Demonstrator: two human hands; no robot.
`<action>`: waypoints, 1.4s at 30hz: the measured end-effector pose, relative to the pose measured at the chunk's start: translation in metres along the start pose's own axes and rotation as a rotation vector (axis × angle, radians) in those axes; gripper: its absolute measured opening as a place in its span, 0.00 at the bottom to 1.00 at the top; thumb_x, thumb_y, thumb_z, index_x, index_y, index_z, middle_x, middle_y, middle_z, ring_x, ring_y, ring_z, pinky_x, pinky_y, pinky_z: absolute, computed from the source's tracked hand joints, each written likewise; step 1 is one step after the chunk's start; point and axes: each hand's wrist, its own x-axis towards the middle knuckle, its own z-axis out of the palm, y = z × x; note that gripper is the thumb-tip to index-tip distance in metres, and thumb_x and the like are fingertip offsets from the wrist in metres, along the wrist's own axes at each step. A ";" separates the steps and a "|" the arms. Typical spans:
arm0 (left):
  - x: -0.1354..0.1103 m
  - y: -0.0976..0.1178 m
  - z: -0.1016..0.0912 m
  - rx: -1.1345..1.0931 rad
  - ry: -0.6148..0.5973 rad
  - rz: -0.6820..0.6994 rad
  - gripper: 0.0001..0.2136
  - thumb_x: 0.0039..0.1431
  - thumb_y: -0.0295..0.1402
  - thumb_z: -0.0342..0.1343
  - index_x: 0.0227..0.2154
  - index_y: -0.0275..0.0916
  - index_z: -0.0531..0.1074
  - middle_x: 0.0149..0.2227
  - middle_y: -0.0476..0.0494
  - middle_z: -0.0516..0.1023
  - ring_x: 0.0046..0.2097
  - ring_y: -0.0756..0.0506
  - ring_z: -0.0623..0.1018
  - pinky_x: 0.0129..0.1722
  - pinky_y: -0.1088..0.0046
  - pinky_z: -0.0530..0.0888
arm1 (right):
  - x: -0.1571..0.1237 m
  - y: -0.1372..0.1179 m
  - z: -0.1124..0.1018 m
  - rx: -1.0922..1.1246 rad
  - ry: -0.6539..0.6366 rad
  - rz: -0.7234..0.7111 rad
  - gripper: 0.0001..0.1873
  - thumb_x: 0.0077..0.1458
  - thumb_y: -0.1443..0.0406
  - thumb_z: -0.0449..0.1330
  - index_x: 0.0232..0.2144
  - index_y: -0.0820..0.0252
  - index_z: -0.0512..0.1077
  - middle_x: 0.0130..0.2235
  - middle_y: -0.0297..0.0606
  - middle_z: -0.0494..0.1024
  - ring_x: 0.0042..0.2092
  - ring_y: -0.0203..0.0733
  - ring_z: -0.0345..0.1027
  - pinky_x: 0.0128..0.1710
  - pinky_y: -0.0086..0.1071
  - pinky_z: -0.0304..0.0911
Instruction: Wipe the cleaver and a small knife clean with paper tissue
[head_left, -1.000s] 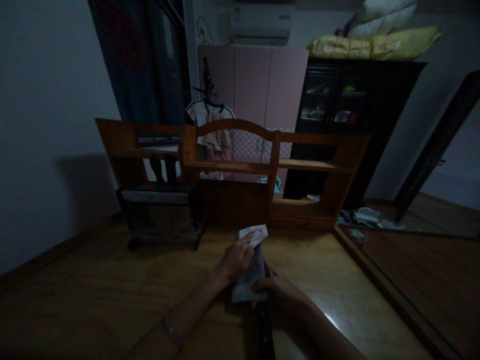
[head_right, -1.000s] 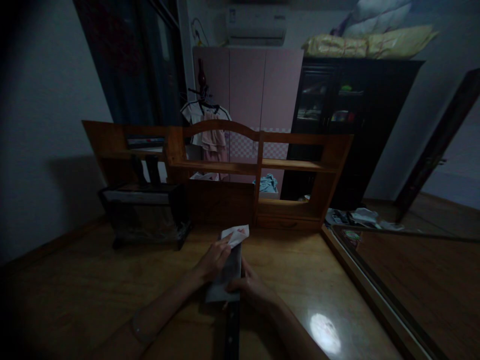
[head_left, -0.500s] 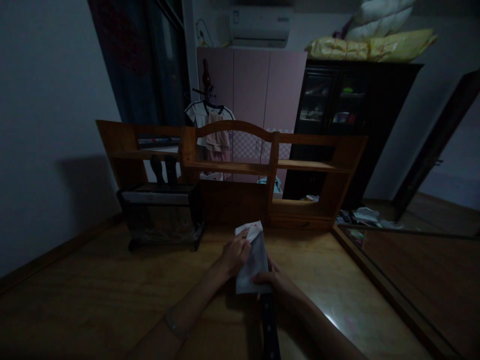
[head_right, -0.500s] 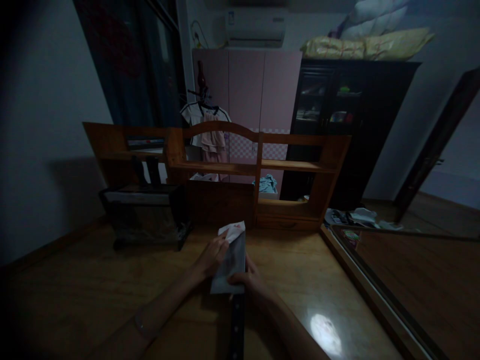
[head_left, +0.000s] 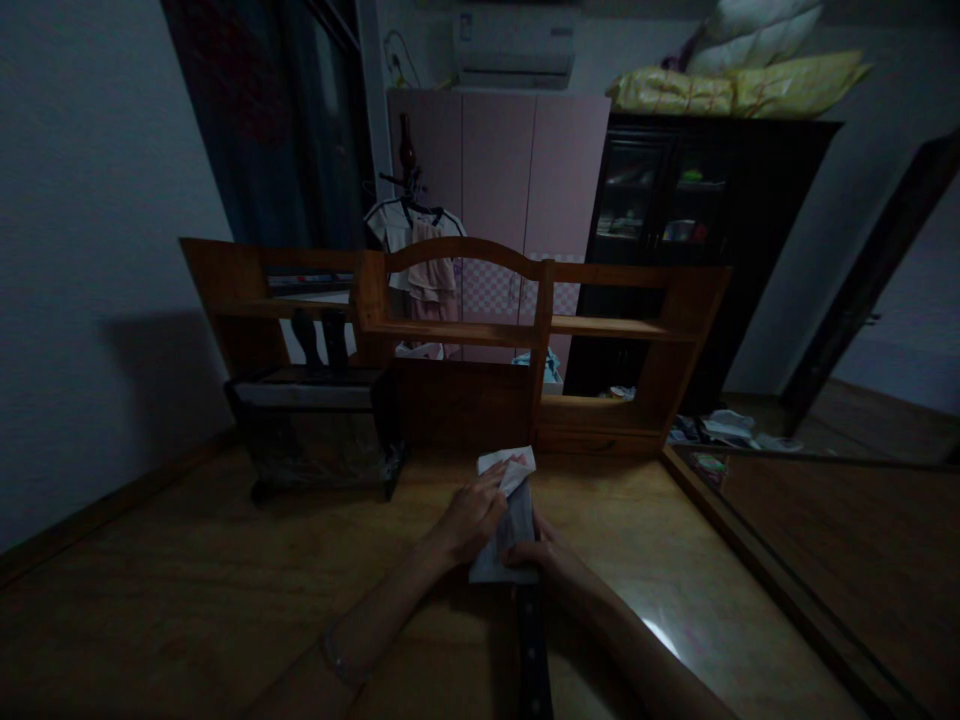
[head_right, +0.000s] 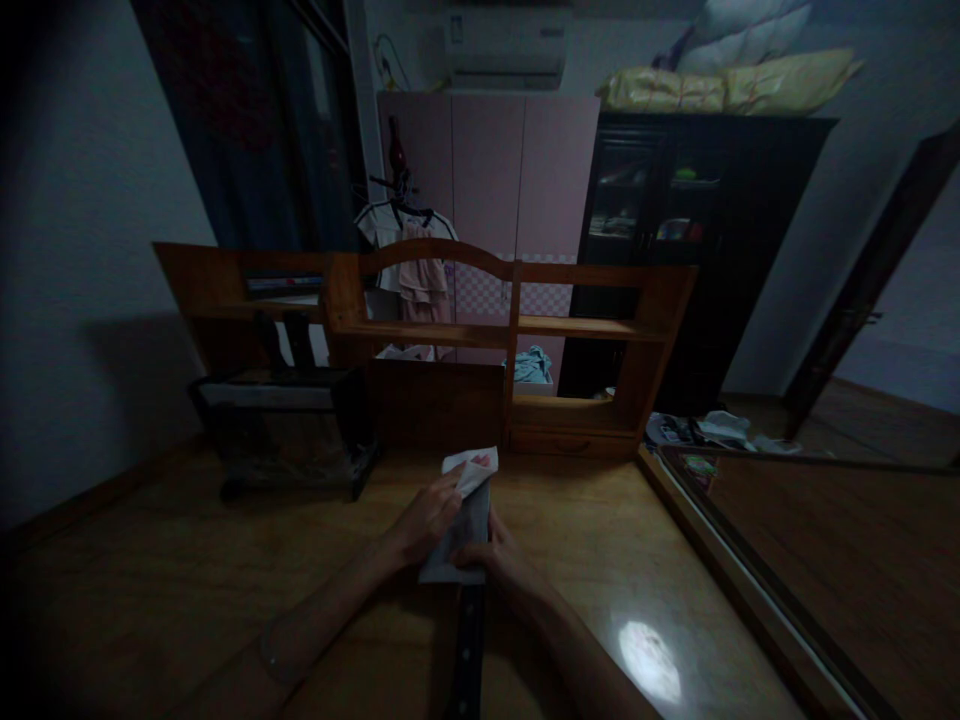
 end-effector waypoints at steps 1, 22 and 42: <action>0.000 0.002 0.000 -0.017 -0.023 0.023 0.23 0.66 0.36 0.37 0.61 0.37 0.58 0.63 0.43 0.58 0.65 0.45 0.55 0.64 0.61 0.53 | 0.001 0.001 -0.001 -0.002 0.009 -0.007 0.37 0.34 0.75 0.60 0.51 0.54 0.63 0.29 0.28 0.74 0.29 0.39 0.69 0.26 0.27 0.62; -0.001 0.006 0.005 -0.273 0.033 0.027 0.22 0.65 0.37 0.37 0.57 0.39 0.65 0.59 0.44 0.66 0.62 0.42 0.62 0.62 0.60 0.56 | 0.006 0.004 -0.008 0.037 0.106 -0.059 0.34 0.37 0.73 0.60 0.50 0.56 0.63 0.30 0.32 0.75 0.27 0.38 0.67 0.22 0.27 0.61; -0.008 -0.010 0.015 -0.220 0.205 -0.096 0.22 0.67 0.37 0.34 0.57 0.37 0.63 0.60 0.43 0.64 0.63 0.44 0.60 0.63 0.61 0.55 | 0.003 0.000 -0.007 0.158 0.136 -0.058 0.26 0.42 0.69 0.60 0.48 0.57 0.68 0.30 0.34 0.78 0.22 0.38 0.66 0.17 0.27 0.60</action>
